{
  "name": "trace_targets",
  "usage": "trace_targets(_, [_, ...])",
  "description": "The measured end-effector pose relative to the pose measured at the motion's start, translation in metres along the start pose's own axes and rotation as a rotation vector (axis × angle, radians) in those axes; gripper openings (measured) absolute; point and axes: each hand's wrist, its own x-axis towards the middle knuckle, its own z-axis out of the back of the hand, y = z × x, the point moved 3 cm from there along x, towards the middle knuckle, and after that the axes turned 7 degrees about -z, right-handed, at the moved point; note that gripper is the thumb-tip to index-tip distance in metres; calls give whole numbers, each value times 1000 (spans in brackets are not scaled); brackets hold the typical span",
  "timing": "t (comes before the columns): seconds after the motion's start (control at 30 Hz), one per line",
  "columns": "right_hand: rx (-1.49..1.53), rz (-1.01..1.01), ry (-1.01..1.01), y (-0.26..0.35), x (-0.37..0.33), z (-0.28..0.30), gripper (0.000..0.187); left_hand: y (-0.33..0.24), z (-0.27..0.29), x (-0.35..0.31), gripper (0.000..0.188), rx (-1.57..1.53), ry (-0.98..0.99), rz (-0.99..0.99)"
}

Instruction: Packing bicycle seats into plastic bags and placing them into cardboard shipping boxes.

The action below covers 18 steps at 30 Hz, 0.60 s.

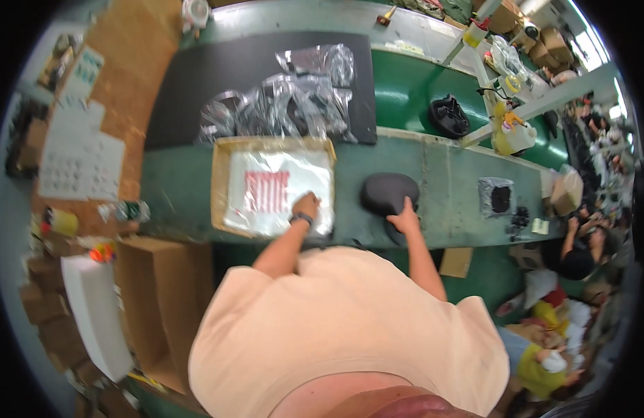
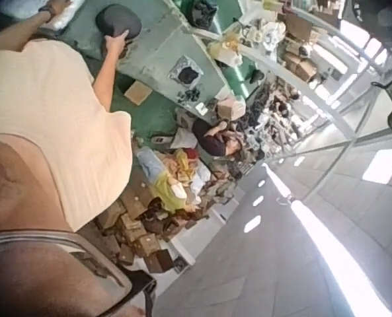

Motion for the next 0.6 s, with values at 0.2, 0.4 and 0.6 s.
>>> trace_targets(0.2, [836,-104,305,-8,-100,-57,90,-6,19,-28,35,29,-145,-117])
trace_targets(0.4, [2013,-854,1322,-40,-182,-88,77,5,7,-17,27,7,-192,-174])
trace_targets(0.6, [1586,-711,913,-61,-150,-85,59,13,3,-26,22,-143,-305,-227])
